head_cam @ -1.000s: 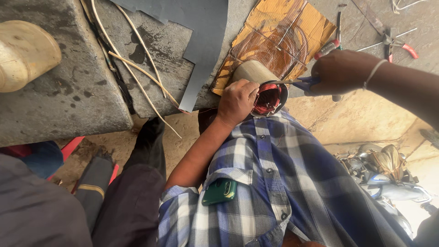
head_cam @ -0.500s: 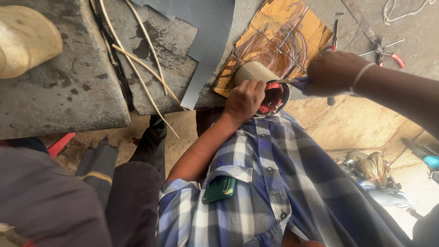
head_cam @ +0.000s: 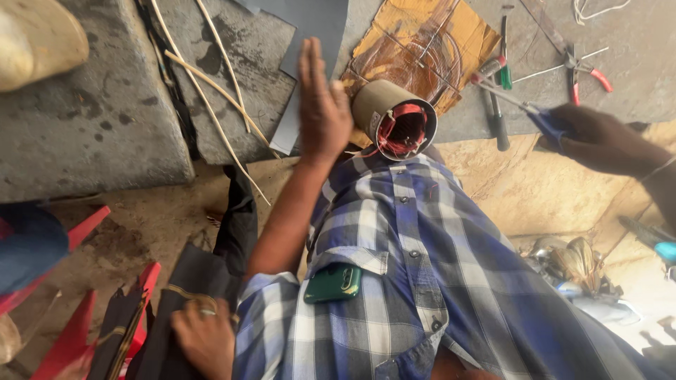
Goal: The person uses scissors to trim the ends of red wires protruding from a cylindrical coil. They repeatedly pull wire ends, cut them, and adjust the coil on a wooden board.
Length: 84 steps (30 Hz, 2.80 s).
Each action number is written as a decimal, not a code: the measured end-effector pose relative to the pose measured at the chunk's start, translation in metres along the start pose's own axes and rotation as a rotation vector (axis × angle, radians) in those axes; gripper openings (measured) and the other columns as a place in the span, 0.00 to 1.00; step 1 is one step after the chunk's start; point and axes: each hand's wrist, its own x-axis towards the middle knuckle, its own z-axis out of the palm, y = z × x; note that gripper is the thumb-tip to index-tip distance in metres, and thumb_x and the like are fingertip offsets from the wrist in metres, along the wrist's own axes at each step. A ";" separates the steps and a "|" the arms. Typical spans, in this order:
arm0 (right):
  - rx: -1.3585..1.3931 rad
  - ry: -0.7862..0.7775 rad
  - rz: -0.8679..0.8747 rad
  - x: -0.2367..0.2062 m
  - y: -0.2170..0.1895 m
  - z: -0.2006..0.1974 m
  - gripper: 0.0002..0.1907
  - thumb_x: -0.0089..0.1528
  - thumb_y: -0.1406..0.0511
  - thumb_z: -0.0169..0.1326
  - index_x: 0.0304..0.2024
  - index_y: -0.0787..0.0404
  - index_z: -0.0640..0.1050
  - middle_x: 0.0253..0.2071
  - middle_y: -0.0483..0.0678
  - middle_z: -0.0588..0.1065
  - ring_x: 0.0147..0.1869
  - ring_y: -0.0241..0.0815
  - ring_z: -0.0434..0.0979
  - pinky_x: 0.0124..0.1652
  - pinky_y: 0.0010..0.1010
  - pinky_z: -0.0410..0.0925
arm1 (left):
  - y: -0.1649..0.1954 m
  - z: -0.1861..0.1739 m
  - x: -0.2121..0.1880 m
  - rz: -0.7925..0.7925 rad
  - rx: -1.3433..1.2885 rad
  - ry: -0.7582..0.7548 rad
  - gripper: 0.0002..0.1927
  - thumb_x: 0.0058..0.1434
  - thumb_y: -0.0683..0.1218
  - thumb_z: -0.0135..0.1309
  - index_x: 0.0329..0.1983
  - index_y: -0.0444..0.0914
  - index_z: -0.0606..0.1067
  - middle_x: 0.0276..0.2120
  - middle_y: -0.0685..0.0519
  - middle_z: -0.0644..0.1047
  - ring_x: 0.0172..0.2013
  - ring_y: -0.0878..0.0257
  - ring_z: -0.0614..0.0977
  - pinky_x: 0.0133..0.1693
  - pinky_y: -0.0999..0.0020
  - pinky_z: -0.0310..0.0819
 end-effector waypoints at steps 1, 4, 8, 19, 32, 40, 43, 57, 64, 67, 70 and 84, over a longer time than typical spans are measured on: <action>0.102 -0.010 -0.109 0.000 0.016 0.004 0.27 0.63 0.59 0.53 0.64 0.62 0.71 0.54 0.56 0.78 0.56 0.42 0.78 0.54 0.35 0.70 | -0.002 -0.012 -0.005 0.004 0.010 0.004 0.22 0.77 0.41 0.42 0.72 0.30 0.59 0.66 0.34 0.67 0.66 0.40 0.71 0.65 0.49 0.73; -0.085 -0.060 0.038 0.005 0.058 0.010 0.25 0.64 0.61 0.55 0.64 0.59 0.76 0.45 0.55 0.82 0.46 0.47 0.80 0.46 0.40 0.74 | -0.005 -0.042 -0.049 -0.036 0.043 0.100 0.17 0.76 0.41 0.47 0.66 0.34 0.69 0.56 0.43 0.77 0.57 0.48 0.79 0.57 0.53 0.78; 0.263 -0.179 -0.183 0.044 0.096 0.019 0.23 0.66 0.61 0.51 0.61 0.64 0.73 0.49 0.50 0.80 0.49 0.39 0.78 0.47 0.34 0.71 | -0.007 -0.045 -0.165 -0.105 0.308 0.335 0.09 0.75 0.41 0.50 0.54 0.31 0.72 0.46 0.41 0.78 0.46 0.44 0.79 0.48 0.52 0.76; 0.441 -0.300 -0.402 0.086 0.169 0.021 0.23 0.66 0.58 0.52 0.60 0.63 0.73 0.47 0.46 0.78 0.45 0.36 0.76 0.41 0.30 0.69 | 0.088 0.134 -0.302 -0.035 0.382 -0.369 0.11 0.69 0.43 0.53 0.53 0.46 0.79 0.46 0.54 0.80 0.47 0.56 0.81 0.50 0.58 0.76; -0.152 -0.300 -0.331 0.061 0.116 -0.031 0.22 0.66 0.54 0.56 0.52 0.63 0.82 0.37 0.51 0.81 0.37 0.42 0.77 0.38 0.36 0.69 | 0.076 0.068 -0.189 0.081 0.730 0.054 0.27 0.78 0.51 0.45 0.79 0.47 0.59 0.76 0.50 0.61 0.76 0.51 0.60 0.76 0.50 0.54; -0.932 -0.321 -0.412 0.053 -0.022 -0.059 0.27 0.62 0.45 0.54 0.53 0.52 0.84 0.41 0.51 0.87 0.45 0.46 0.87 0.57 0.44 0.71 | 0.156 0.125 -0.264 -0.089 0.435 0.144 0.19 0.68 0.49 0.55 0.59 0.38 0.71 0.42 0.52 0.78 0.46 0.55 0.78 0.47 0.55 0.74; -1.059 -0.301 -0.446 0.054 -0.063 -0.047 0.29 0.61 0.41 0.50 0.53 0.48 0.85 0.42 0.50 0.86 0.47 0.47 0.85 0.56 0.47 0.72 | 0.155 0.143 -0.270 -0.274 0.544 0.259 0.23 0.64 0.49 0.55 0.61 0.37 0.72 0.37 0.52 0.78 0.38 0.56 0.76 0.41 0.56 0.73; -1.361 -0.221 -0.501 0.048 -0.132 -0.031 0.35 0.60 0.37 0.50 0.51 0.52 0.86 0.50 0.53 0.84 0.55 0.55 0.83 0.56 0.45 0.72 | 0.130 0.165 -0.276 -0.508 0.137 0.331 0.15 0.67 0.47 0.55 0.57 0.49 0.74 0.31 0.53 0.80 0.33 0.51 0.83 0.36 0.53 0.77; -1.483 -0.228 -0.436 0.037 -0.164 -0.027 0.31 0.57 0.37 0.54 0.51 0.46 0.86 0.45 0.51 0.86 0.51 0.53 0.85 0.55 0.44 0.74 | 0.139 0.161 -0.275 -0.482 0.308 0.270 0.25 0.67 0.46 0.54 0.68 0.51 0.67 0.31 0.50 0.79 0.30 0.51 0.83 0.31 0.54 0.77; -1.538 -0.293 -0.275 0.038 -0.178 -0.024 0.28 0.60 0.39 0.53 0.49 0.47 0.86 0.37 0.52 0.83 0.45 0.46 0.84 0.53 0.44 0.73 | 0.142 0.151 -0.271 -0.489 0.287 0.198 0.34 0.66 0.46 0.54 0.74 0.53 0.58 0.31 0.48 0.80 0.27 0.51 0.82 0.27 0.55 0.76; -1.463 -0.405 -0.303 0.043 -0.191 -0.022 0.26 0.59 0.42 0.50 0.45 0.47 0.87 0.35 0.46 0.81 0.37 0.44 0.82 0.50 0.41 0.75 | 0.146 0.140 -0.272 -0.582 0.197 0.171 0.40 0.68 0.48 0.56 0.78 0.53 0.50 0.28 0.48 0.80 0.25 0.52 0.82 0.27 0.54 0.75; -1.649 -0.348 -0.326 0.049 -0.209 -0.006 0.26 0.60 0.41 0.54 0.49 0.46 0.87 0.34 0.49 0.80 0.40 0.44 0.82 0.46 0.41 0.74 | 0.137 0.155 -0.295 -0.413 0.416 0.267 0.30 0.65 0.45 0.55 0.71 0.45 0.66 0.29 0.52 0.77 0.25 0.56 0.79 0.27 0.58 0.75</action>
